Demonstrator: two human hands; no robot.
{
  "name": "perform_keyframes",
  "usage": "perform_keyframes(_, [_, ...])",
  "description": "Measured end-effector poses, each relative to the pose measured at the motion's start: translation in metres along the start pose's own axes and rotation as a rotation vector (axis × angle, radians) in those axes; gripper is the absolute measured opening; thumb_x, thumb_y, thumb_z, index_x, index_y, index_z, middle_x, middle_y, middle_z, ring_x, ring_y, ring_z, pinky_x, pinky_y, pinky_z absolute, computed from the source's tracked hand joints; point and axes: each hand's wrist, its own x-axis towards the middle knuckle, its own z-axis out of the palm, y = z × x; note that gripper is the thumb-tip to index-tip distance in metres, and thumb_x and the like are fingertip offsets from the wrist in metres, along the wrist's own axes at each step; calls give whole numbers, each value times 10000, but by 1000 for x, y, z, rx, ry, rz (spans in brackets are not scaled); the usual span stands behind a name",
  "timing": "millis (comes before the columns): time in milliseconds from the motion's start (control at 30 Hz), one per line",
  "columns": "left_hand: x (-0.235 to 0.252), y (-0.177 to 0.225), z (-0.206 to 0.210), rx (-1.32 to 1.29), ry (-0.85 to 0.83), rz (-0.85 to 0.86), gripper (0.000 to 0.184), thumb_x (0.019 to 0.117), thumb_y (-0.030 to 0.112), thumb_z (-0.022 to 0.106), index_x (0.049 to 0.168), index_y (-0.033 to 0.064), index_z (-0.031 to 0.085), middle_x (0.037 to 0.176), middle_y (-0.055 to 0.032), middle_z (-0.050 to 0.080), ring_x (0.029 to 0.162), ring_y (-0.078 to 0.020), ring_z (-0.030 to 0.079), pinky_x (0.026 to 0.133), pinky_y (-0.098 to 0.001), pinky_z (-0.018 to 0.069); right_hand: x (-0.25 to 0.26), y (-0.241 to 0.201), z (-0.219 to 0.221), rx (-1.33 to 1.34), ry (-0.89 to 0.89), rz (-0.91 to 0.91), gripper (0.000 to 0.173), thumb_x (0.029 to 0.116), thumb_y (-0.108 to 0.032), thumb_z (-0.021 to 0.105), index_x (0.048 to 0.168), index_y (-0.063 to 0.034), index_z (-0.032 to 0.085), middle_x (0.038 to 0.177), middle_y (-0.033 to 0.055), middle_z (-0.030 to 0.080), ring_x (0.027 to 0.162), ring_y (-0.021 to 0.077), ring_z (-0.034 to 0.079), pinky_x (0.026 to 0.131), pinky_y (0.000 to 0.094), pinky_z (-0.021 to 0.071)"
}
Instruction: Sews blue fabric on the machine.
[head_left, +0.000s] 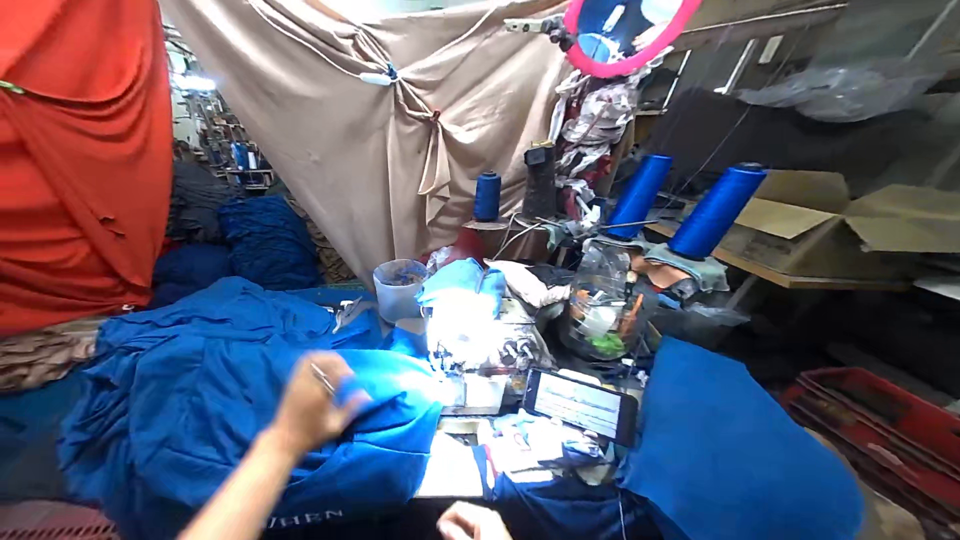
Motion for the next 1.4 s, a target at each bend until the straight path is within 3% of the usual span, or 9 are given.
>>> perform_keyframes(100, [-41, 61, 74, -38, 94, 168, 216, 955, 384, 635, 1105, 229, 616, 1105, -61, 645, 1070, -238, 629, 932, -412, 521, 50, -11, -13, 190, 382, -65, 222, 968, -126, 639, 1096, 37, 721, 1005, 137, 738, 905, 176, 717, 864, 355, 593])
perform_keyframes(167, [-50, 66, 94, 15, 44, 30, 220, 917, 205, 621, 1109, 131, 698, 1088, -131, 701, 1027, -314, 688, 849, -467, 573, 79, -19, -14, 468, 367, -38, 273, 966, -72, 631, 1202, 61, 663, 1115, 144, 714, 985, 144, 697, 895, 306, 580])
perform_keyframes(400, [-15, 61, 52, -151, -186, -188, 228, 982, 87, 533, 1013, 12, 746, 1010, -142, 758, 969, -292, 743, 855, -443, 604, 88, -12, 2, 922, 143, 127, 102, 933, -78, 672, 1004, -13, 638, 801, 52, 663, 646, 103, 610, 585, 265, 523])
perform_keyframes(500, [27, 77, 7, -387, -487, -532, 319, 1073, 131, 432, 1197, -7, 691, 1109, -189, 720, 1078, -312, 692, 995, -487, 520, 71, -14, -8, 1136, 39, 110, 183, 972, -56, 593, 1153, -33, 589, 918, 95, 725, 792, 164, 716, 709, 329, 608])
perform_keyframes(667, [66, 78, -8, -429, -464, -550, 303, 1080, 233, 491, 1061, 21, 707, 911, -136, 699, 882, -267, 682, 849, -485, 548, 61, -14, -17, 1004, 116, 128, 184, 982, -39, 593, 1153, 17, 632, 937, 113, 737, 832, 169, 724, 750, 328, 610])
perform_keyframes(800, [56, 122, -11, -455, -528, -337, 292, 1019, 280, 596, 1089, 38, 744, 1040, -141, 746, 1012, -285, 710, 953, -502, 543, 57, -9, -13, 956, 135, 124, 167, 995, -34, 590, 1135, 28, 658, 915, 87, 752, 792, 136, 726, 723, 297, 611])
perform_keyframes(1000, [-26, 154, 49, -207, -122, -57, 143, 916, 190, 682, 826, 101, 747, 755, -63, 676, 611, -190, 683, 494, -373, 570, 46, -5, -9, 834, 90, 51, 176, 925, -32, 654, 1100, -16, 661, 900, 18, 745, 811, 109, 712, 763, 313, 603])
perform_keyframes(1200, [-23, 148, 70, -153, -55, -28, 153, 897, 176, 676, 781, 101, 743, 718, -38, 666, 602, -152, 672, 499, -318, 564, 55, -7, -8, 732, 154, 64, 71, 928, -19, 651, 994, -9, 674, 813, 8, 713, 744, 89, 688, 730, 297, 595])
perform_keyframes(1400, [24, 143, 79, -78, -141, -118, 152, 907, 117, 676, 814, 28, 755, 757, -124, 728, 724, -286, 749, 640, -461, 617, 90, -20, -24, 651, 282, 60, 131, 953, -68, 635, 838, -34, 689, 725, -17, 659, 658, 45, 618, 637, 241, 532])
